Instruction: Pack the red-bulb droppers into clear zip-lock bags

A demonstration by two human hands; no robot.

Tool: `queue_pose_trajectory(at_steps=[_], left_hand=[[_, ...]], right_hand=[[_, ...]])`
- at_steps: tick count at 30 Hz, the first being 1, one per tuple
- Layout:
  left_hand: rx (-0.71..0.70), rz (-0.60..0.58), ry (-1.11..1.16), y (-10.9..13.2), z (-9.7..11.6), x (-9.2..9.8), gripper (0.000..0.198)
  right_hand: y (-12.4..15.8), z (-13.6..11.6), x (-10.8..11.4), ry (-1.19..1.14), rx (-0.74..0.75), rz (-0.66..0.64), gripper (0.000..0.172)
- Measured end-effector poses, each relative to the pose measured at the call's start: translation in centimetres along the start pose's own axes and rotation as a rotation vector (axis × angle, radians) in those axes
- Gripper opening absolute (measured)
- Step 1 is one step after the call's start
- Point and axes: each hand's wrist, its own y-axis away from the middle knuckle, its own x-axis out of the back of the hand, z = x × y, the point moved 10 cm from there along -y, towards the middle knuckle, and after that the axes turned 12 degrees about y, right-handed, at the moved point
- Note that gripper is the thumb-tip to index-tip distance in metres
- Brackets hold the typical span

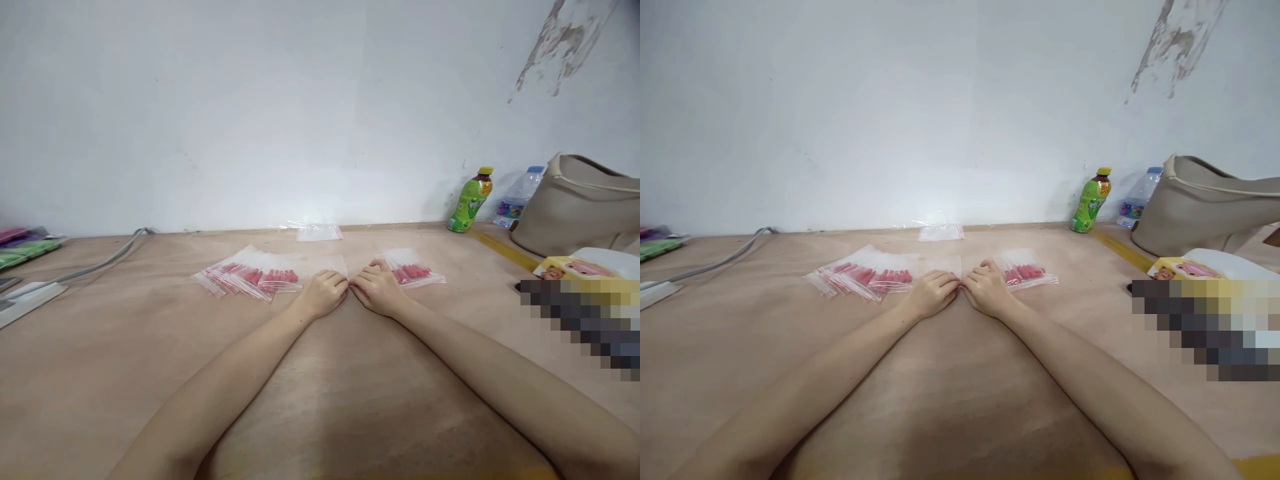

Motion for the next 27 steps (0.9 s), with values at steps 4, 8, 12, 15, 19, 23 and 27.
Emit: queue_pose_trajectory(at_steps=[4, 8, 12, 15, 19, 23, 27], left_hand=[[-0.076, -0.053, -0.069, -0.3, 0.6, -0.4, 0.024], [-0.11, -0.059, -0.123, 0.2, 0.5, 0.1, 0.025], [-0.117, -0.043, -0.158, 1.6, -0.1, 1.4, 0.027], [-0.109, -0.025, -0.176, 3.2, -0.8, 2.6, 0.025], [-0.054, 0.011, -0.201, 5.9, -2.3, 4.8, 0.022], [0.049, 0.067, -0.227, 8.6, -4.2, 7.5, 0.024], [0.112, 0.093, -0.214, 9.2, -4.5, 8.4, 0.019]], right_hand=[[0.0, 0.1, 0.2, -0.013, -0.009, 0.011, 0.021], [0.1, 0.3, 0.6, -0.008, -0.013, 0.021, 0.021], [0.2, 0.4, 0.9, -0.009, -0.032, 0.028, 0.019], [0.2, 0.4, 1.1, -0.012, -0.036, 0.039, 0.018], [0.8, 1.6, 0.8, 0.016, -0.067, 0.031, 0.019], [2.0, 4.4, 0.4, 0.059, -0.169, 0.018, 0.02], [1.9, 4.5, 0.1, 0.043, -0.155, -0.026, 0.015]])
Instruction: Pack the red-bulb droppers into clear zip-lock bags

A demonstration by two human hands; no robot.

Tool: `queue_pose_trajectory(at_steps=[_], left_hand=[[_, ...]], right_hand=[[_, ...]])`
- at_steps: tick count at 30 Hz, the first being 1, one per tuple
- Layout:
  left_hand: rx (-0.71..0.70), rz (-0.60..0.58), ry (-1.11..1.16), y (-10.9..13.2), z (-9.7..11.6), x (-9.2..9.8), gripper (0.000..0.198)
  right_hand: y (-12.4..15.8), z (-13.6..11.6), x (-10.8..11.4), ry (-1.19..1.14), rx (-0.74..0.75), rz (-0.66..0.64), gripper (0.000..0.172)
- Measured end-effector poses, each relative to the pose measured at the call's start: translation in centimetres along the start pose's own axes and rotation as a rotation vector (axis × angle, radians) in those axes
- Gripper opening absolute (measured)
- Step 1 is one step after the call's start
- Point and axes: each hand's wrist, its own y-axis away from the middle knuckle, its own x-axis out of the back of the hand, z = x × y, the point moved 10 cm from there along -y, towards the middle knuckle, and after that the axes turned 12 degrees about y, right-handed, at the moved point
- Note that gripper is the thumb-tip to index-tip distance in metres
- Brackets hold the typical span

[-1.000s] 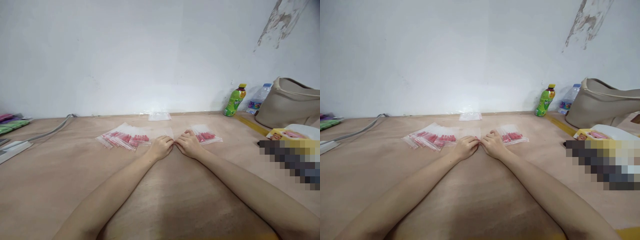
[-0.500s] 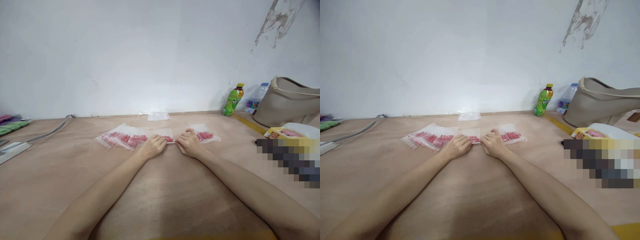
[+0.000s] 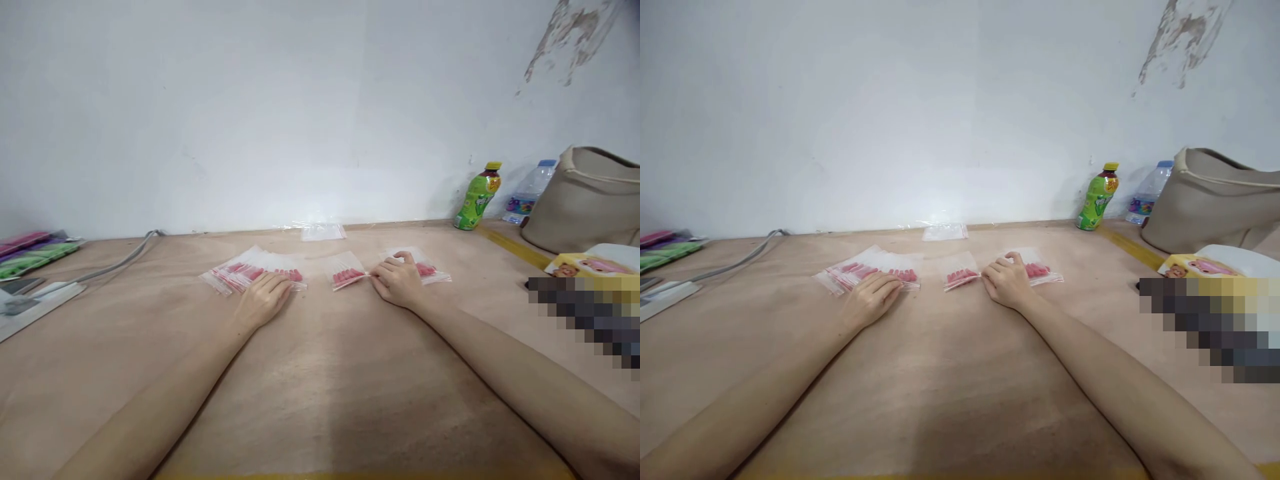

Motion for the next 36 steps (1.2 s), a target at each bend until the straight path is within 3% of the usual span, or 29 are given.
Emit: queue_pose_trajectory(at_steps=[5, 10, 13, 18, 20, 23, 26, 30, 33, 36], left_hand=[[0.154, -0.051, 0.007, -0.8, -0.5, -0.8, 0.039], [0.222, -0.17, 0.087, -0.8, -1.0, -2.4, 0.033], [0.215, -0.185, 0.152, -1.1, -0.5, -3.1, 0.034], [0.189, -0.202, 0.232, -2.3, 1.8, -4.7, 0.036], [0.175, -0.21, 0.271, -3.1, 2.8, -5.3, 0.034], [0.154, -0.22, 0.337, -4.3, 4.1, -6.2, 0.032], [0.153, -0.209, 0.394, -5.1, 4.6, -6.5, 0.036], [0.229, -0.15, 0.415, -4.7, 3.6, -5.8, 0.039], [0.277, -0.136, 0.431, -3.8, 2.7, -5.5, 0.034], [0.285, -0.139, 0.456, -3.3, 2.2, -5.7, 0.031]], right_hand=[[-0.7, -2.4, -0.1, 0.011, 0.094, -0.029, 0.023], [-1.2, -3.4, -1.0, -0.056, 0.188, 0.001, 0.027], [-1.1, -1.1, -0.4, -0.097, 0.129, 0.047, 0.026], [2.2, 6.4, 1.1, -0.117, -0.143, 0.07, 0.019], [4.4, 9.2, 1.5, -0.13, -0.244, 0.045, 0.019], [6.4, 10.5, 1.7, -0.062, -0.245, -0.063, 0.021], [5.9, 9.0, 2.8, 0.051, -0.206, -0.084, 0.025], [2.2, 3.3, 3.2, -0.067, -0.098, -0.055, 0.021], [-0.5, -2.0, 1.5, -0.168, 0.05, -0.133, 0.026], [-2.2, -5.0, -0.4, -0.194, 0.126, -0.161, 0.026]])
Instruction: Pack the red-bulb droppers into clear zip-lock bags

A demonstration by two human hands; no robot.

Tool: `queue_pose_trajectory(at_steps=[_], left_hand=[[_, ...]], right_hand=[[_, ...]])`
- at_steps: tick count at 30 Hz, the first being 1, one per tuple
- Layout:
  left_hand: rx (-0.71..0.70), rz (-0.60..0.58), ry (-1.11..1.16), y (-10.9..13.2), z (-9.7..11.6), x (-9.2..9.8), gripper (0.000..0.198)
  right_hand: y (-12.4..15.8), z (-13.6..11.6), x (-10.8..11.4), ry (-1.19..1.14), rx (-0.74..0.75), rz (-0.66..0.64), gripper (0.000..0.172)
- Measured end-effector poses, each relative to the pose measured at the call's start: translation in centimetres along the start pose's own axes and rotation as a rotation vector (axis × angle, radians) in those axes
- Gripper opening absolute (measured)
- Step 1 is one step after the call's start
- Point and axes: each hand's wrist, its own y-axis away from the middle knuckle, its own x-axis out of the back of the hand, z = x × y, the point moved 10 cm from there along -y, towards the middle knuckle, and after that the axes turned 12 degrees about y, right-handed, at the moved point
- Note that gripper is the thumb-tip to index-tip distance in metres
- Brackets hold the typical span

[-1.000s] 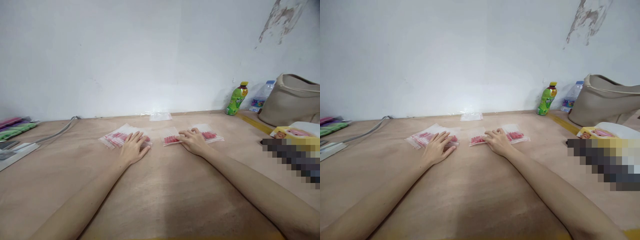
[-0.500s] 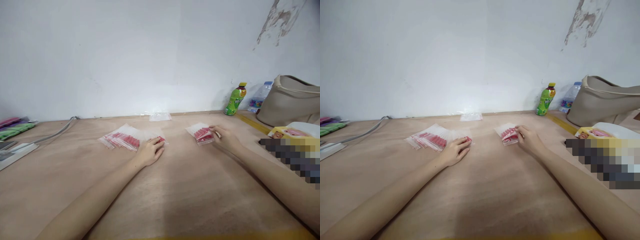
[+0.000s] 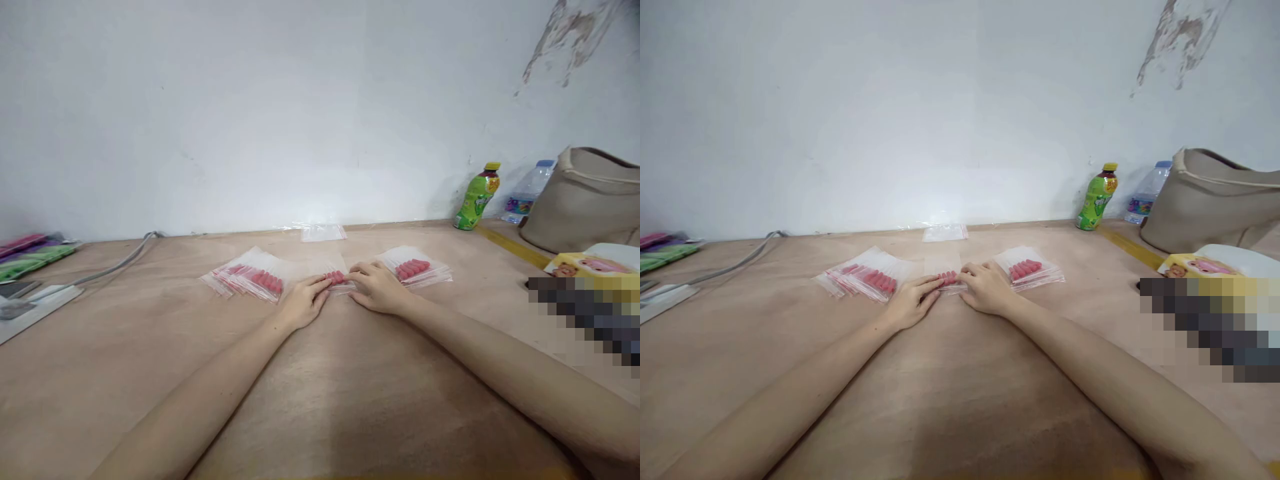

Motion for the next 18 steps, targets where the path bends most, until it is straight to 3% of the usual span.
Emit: queue_pose_trajectory(at_steps=[5, 9, 15, 18], left_hand=[[-0.004, 0.0, 0.027, -0.2, -0.2, -0.1, 0.03], [-0.003, 0.005, 0.022, -0.2, -0.3, 0.0, 0.03], [-0.055, 0.012, -0.007, -0.3, 0.0, 0.1, 0.04], [-0.113, 0.021, -0.031, -0.6, 0.9, 0.1, 0.035]], right_hand=[[-0.7, -0.3, -1.7, 0.011, 0.05, 0.074, 0.02], [0.4, 1.2, -1.5, -0.027, -0.033, 0.137, 0.014], [0.6, 0.6, -0.8, 0.008, 0.001, 0.157, 0.017], [0.5, 0.2, -0.5, 0.024, 0.027, 0.176, 0.018]])
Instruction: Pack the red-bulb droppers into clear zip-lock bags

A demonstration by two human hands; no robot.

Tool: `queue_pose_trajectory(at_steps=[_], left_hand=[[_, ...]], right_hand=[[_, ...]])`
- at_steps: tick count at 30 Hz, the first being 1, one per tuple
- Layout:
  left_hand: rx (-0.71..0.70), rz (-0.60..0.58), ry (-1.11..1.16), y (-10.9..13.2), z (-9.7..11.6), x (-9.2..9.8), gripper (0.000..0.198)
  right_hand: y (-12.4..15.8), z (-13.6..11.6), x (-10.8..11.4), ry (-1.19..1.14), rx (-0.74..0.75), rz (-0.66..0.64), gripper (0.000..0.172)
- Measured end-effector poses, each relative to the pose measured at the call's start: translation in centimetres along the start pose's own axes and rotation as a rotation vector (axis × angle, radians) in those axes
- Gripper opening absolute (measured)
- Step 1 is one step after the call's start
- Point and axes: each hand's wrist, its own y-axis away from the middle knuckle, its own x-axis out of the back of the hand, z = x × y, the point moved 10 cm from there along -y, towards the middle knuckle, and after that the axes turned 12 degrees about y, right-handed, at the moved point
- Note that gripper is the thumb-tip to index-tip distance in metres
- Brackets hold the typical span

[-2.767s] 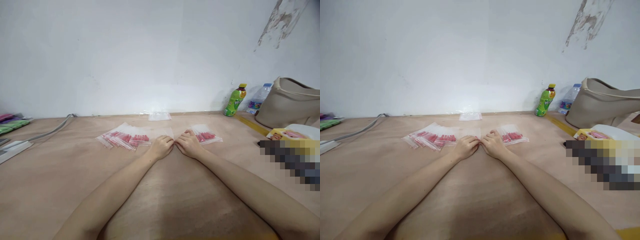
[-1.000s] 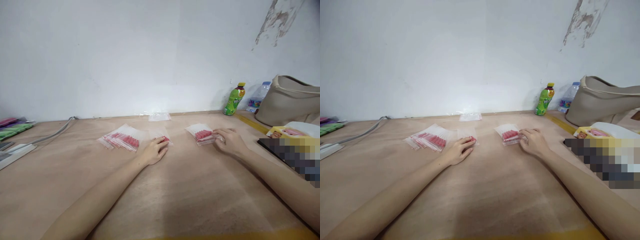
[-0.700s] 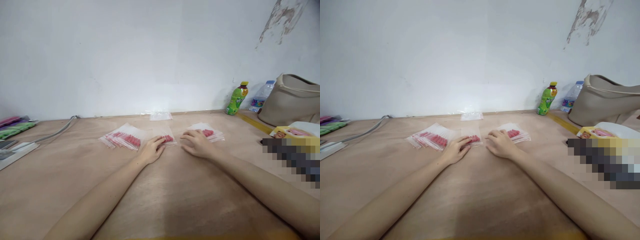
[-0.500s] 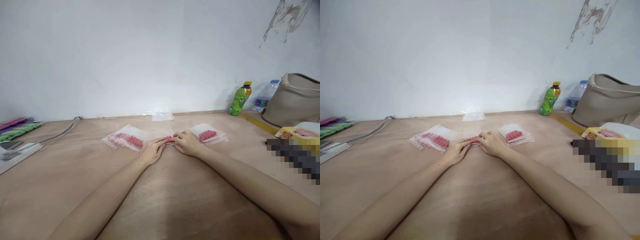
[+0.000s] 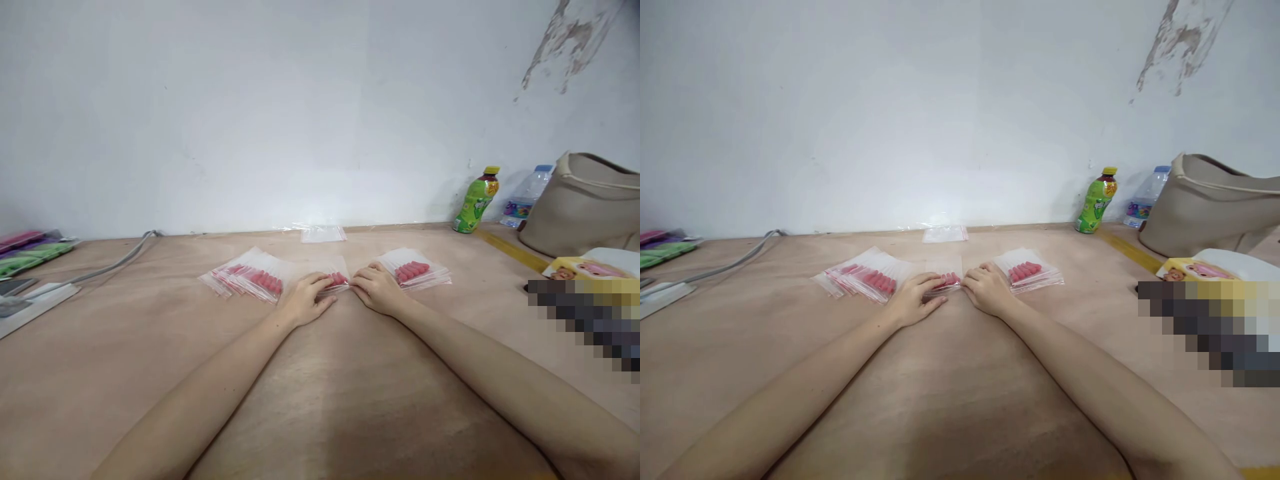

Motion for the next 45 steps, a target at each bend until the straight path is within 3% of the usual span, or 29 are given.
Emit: queue_pose_trajectory(at_steps=[8, 19, 25, 35, 45], left_hand=[[-0.205, 0.02, -0.085, -1.9, 2.3, -1.8, 0.017], [-0.396, -0.003, -0.259, -2.9, 3.3, -3.5, 0.017], [-0.4, -0.006, -0.317, -2.4, 3.1, -3.2, 0.02], [-0.342, -0.044, -0.402, 0.8, 1.9, 0.3, 0.021], [-0.226, -0.09, -0.511, 1.1, 1.2, 0.6, 0.025]], right_hand=[[-0.3, -0.6, 0.3, 0.069, 0.04, 0.004, 0.02], [-0.3, -0.4, 0.3, 0.075, 0.03, 0.011, 0.02], [-0.2, -0.6, 1.0, 0.082, 0.044, 0.025, 0.021], [0.0, -0.3, 1.8, 0.05, 0.027, 0.008, 0.022], [-0.1, -0.8, 2.0, 0.054, 0.052, 0.009, 0.023]])
